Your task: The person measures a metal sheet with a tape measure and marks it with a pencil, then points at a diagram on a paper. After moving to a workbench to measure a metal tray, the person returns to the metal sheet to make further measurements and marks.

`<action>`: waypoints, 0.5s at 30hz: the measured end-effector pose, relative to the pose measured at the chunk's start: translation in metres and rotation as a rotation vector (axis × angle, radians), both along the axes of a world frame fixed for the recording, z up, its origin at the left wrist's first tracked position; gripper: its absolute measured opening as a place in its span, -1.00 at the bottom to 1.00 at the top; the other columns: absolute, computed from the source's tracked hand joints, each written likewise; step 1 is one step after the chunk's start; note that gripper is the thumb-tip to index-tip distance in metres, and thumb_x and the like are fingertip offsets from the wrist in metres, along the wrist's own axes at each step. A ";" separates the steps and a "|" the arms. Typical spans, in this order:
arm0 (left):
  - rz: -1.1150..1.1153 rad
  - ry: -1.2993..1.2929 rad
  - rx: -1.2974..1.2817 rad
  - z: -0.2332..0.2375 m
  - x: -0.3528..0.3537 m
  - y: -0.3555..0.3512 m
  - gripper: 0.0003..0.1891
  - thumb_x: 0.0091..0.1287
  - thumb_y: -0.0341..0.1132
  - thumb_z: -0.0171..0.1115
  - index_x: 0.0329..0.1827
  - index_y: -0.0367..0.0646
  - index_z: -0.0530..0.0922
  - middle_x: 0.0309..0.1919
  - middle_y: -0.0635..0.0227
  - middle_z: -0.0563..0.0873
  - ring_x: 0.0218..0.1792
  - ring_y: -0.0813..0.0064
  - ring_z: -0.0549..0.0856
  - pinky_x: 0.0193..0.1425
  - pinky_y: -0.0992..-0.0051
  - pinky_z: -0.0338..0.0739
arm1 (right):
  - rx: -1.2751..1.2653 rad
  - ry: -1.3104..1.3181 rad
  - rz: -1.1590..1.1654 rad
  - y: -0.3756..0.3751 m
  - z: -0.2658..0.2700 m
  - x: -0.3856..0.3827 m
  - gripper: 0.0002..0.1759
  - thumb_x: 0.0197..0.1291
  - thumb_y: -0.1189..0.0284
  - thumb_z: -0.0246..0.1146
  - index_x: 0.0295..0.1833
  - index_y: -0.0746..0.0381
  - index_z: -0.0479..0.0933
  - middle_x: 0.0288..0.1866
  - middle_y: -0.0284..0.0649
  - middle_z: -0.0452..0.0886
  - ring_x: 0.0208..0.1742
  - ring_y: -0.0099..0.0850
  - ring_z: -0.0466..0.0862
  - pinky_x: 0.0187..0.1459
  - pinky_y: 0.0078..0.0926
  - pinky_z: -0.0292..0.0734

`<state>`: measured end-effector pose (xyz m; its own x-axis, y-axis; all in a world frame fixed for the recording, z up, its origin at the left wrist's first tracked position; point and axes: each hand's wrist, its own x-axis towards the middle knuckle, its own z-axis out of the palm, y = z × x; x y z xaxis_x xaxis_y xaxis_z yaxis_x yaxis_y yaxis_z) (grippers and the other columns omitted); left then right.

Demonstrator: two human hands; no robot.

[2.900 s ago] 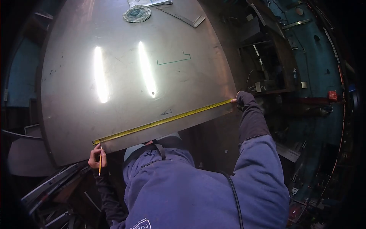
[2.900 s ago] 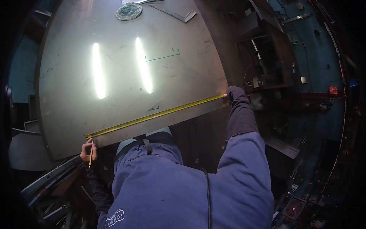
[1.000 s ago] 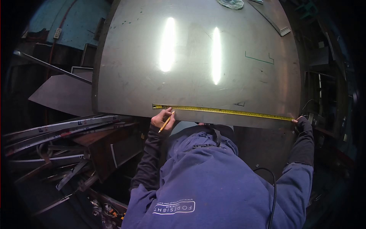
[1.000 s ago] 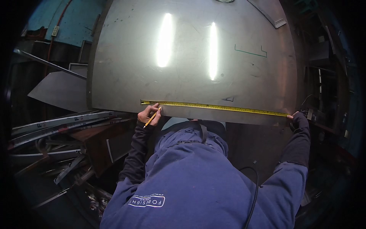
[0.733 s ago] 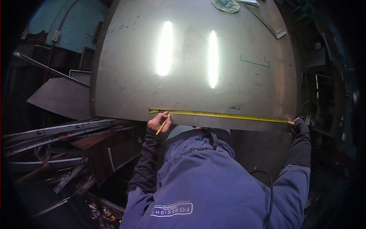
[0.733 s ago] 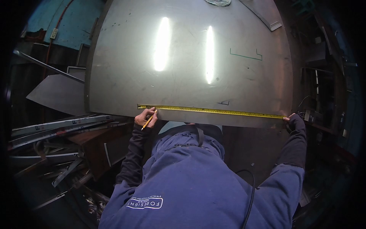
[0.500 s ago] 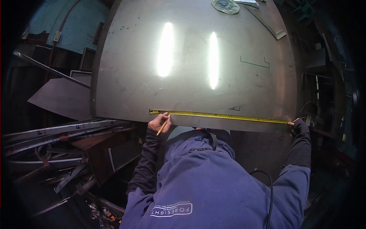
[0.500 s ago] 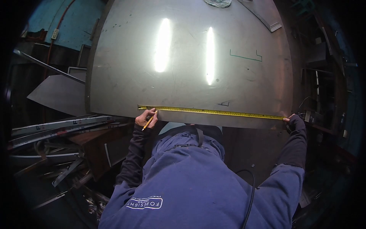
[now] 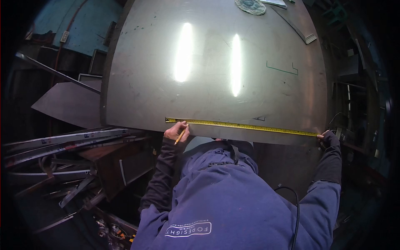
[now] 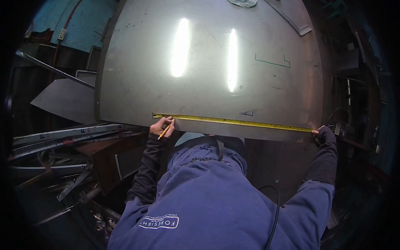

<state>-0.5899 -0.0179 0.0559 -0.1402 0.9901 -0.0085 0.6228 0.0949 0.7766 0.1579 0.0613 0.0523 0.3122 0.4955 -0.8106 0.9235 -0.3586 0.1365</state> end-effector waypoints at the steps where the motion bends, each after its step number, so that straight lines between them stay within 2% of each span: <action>1: 0.001 0.007 -0.018 0.001 0.000 0.001 -0.85 0.11 -0.37 0.33 -0.35 -0.25 0.56 -0.30 0.12 0.75 -0.19 0.33 0.75 -0.14 0.48 0.61 | -0.003 -0.001 0.000 -0.001 -0.003 0.005 -0.56 0.16 0.02 0.27 -0.33 0.21 0.70 -0.47 -0.20 0.69 -0.43 -0.44 0.64 -0.33 -0.39 0.51; 4: 0.005 0.010 -0.044 0.002 0.000 0.003 -0.84 0.12 -0.35 0.32 -0.35 -0.25 0.56 -0.32 0.12 0.75 -0.19 0.33 0.75 -0.15 0.47 0.62 | 0.012 0.027 0.002 -0.002 -0.005 0.006 -0.55 0.16 0.01 0.27 -0.34 0.21 0.70 -0.49 -0.20 0.68 -0.44 -0.44 0.63 -0.34 -0.39 0.50; 7: 0.002 -0.009 -0.056 0.000 -0.003 0.004 -0.84 0.12 -0.35 0.33 -0.36 -0.24 0.56 -0.33 0.12 0.75 -0.18 0.34 0.75 -0.14 0.47 0.61 | 0.015 -0.066 0.052 -0.002 -0.005 0.004 -0.55 0.15 0.01 0.27 -0.34 0.21 0.70 -0.51 -0.21 0.68 -0.46 -0.45 0.62 -0.35 -0.40 0.49; 13: 0.028 -0.033 -0.043 -0.003 -0.003 0.000 -0.84 0.12 -0.35 0.32 -0.35 -0.24 0.55 -0.38 0.17 0.75 -0.13 0.32 0.74 -0.14 0.49 0.61 | 0.022 -0.006 -0.039 -0.004 -0.011 0.006 -0.53 0.14 -0.03 0.26 -0.35 0.20 0.70 -0.51 -0.21 0.68 -0.49 -0.40 0.63 -0.39 -0.37 0.48; 15: -0.018 0.031 -0.025 -0.004 -0.007 0.000 -0.86 0.12 -0.37 0.32 -0.34 -0.22 0.55 -0.38 0.19 0.75 -0.12 0.33 0.73 -0.14 0.49 0.61 | 0.039 0.018 0.045 -0.004 -0.015 0.013 -0.50 0.07 -0.07 0.29 -0.31 0.20 0.70 -0.45 -0.13 0.68 -0.41 -0.30 0.67 -0.29 -0.29 0.52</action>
<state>-0.5969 -0.0180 0.0517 -0.1234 0.9919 -0.0291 0.6483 0.1028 0.7545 0.1706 0.0576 0.0370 0.2741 0.5401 -0.7957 0.9411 -0.3210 0.1063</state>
